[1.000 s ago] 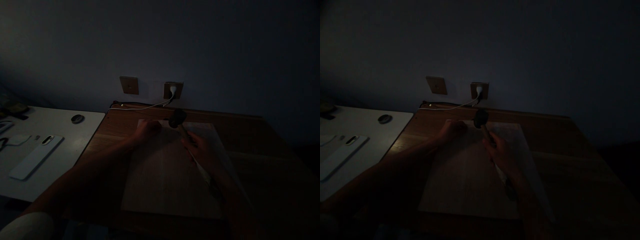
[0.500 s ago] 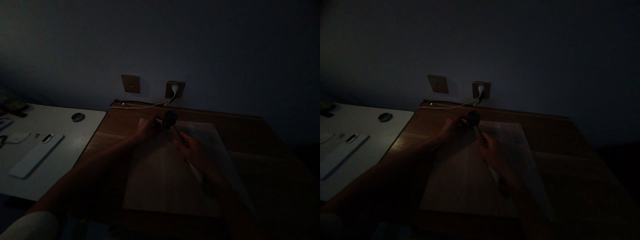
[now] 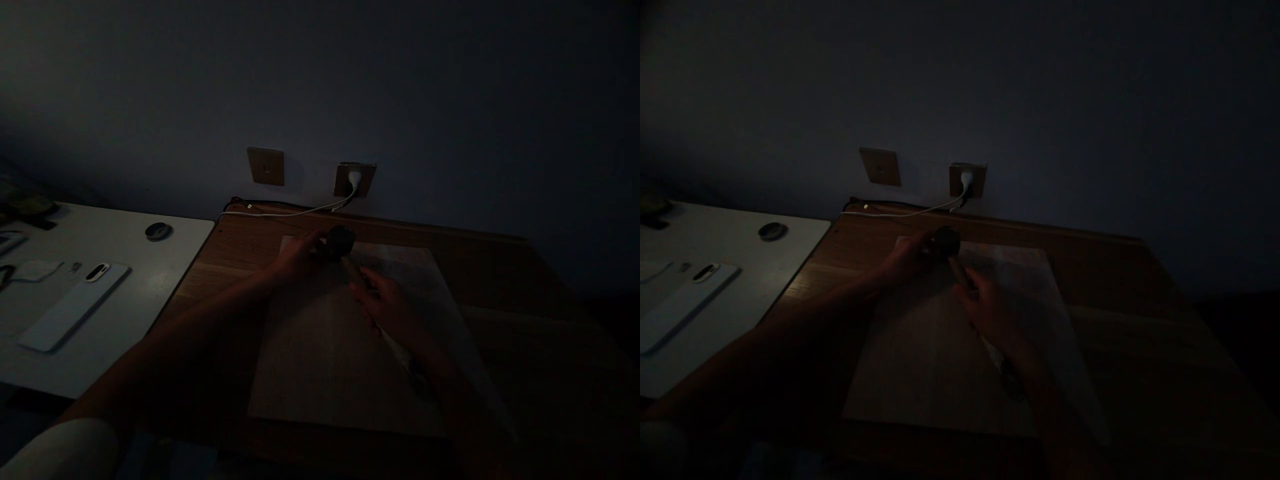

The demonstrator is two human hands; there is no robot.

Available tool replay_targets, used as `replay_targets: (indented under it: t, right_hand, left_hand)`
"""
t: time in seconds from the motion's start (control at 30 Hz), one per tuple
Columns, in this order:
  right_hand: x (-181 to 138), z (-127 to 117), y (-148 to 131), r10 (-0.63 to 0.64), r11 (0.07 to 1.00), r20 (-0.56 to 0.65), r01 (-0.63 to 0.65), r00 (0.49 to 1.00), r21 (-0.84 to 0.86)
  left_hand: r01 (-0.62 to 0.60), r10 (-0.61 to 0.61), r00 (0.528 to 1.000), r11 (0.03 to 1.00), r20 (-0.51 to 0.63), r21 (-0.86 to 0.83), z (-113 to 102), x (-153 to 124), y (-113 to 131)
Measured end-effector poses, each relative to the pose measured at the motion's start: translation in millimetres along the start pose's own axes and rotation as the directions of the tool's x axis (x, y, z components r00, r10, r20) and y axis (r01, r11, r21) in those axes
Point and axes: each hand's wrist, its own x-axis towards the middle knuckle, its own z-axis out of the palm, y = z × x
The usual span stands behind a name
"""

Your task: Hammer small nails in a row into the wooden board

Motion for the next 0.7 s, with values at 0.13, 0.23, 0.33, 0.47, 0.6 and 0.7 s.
replay_targets:
  t: [0.13, 0.23, 0.33, 0.47, 0.6, 0.7]
  right_hand:
    - [-6, -11, 0, 0.006, 1.000, -0.065, -0.004, 0.998, 0.025]
    - [-11, -21, -1, -0.002, 1.000, -0.106, 0.005, 0.994, 0.026]
    - [-16, -30, -5, -0.023, 1.000, -0.126, 0.025, 0.992, 0.013]
    - [-21, -36, -11, -0.031, 0.999, -0.130, 0.035, 0.991, 0.022]
    - [-24, -39, -12, -0.029, 0.999, -0.117, 0.031, 0.993, 0.016]
    - [-24, -39, -7, -0.022, 0.999, -0.115, 0.025, 0.993, 0.028]
  left_hand:
    - [-0.167, 0.156, 0.986, 0.912, 0.059, 0.376, -9, -5, 26]
    - [-0.203, 0.158, 0.979, 0.846, 0.132, 0.494, -7, -4, 51]
    - [-0.231, 0.130, 0.967, 0.806, 0.218, 0.545, -1, -1, 68]
    - [-0.300, 0.186, 0.949, 0.775, 0.253, 0.556, 5, 5, 74]
    - [-0.226, 0.173, 0.971, 0.886, 0.162, 0.405, 4, 13, 59]
    - [-0.050, 0.047, 0.998, 0.991, 0.032, 0.126, 1, 20, 38]
